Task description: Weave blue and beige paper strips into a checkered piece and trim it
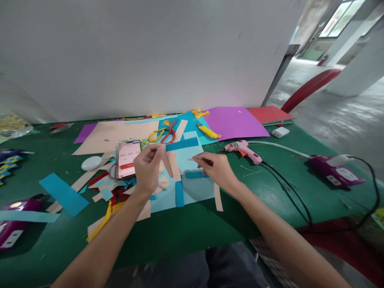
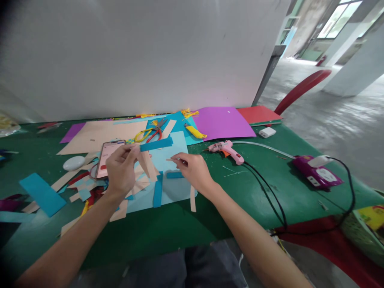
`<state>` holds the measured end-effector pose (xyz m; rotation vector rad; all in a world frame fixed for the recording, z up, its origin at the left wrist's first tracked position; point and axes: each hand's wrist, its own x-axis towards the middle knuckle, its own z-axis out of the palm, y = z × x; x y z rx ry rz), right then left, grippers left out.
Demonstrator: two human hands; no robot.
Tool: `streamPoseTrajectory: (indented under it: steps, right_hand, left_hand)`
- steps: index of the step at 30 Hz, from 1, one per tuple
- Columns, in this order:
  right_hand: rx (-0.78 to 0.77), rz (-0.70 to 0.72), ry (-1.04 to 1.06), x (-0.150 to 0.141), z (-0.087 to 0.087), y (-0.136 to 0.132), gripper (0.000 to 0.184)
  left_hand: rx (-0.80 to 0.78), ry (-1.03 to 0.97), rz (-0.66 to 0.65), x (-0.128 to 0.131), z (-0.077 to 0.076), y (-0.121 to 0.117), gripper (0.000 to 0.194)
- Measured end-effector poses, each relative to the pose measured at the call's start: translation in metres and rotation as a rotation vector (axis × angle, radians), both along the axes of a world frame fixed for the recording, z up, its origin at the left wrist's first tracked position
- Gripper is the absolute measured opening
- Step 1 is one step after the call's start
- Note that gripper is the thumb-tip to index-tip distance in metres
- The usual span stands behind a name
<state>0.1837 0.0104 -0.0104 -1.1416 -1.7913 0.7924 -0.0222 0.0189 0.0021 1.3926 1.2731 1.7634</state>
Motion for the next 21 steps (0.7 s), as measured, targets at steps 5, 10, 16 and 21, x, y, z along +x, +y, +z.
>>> streamPoseTrajectory:
  steps: [5, 10, 16, 21]
  right_hand:
    - [-0.214, 0.088, 0.101, 0.021, 0.014, 0.005, 0.024]
    - [-0.243, 0.058, 0.339, 0.032, 0.023, 0.009, 0.020]
    - [-0.374, 0.029, 0.711, 0.039, 0.024, 0.011, 0.020]
    - [-0.410, 0.088, 0.815, 0.041, 0.026, 0.011, 0.028]
  left_hand:
    - [0.009, 0.224, -0.101, 0.004, 0.004, -0.007, 0.011]
    - [-0.014, 0.230, -0.126, 0.003, 0.004, -0.007, 0.009]
    - [-0.044, 0.143, -0.147, 0.003, 0.002, -0.006, 0.011]
    - [-0.060, 0.129, -0.135, 0.005, 0.002, -0.006, 0.013]
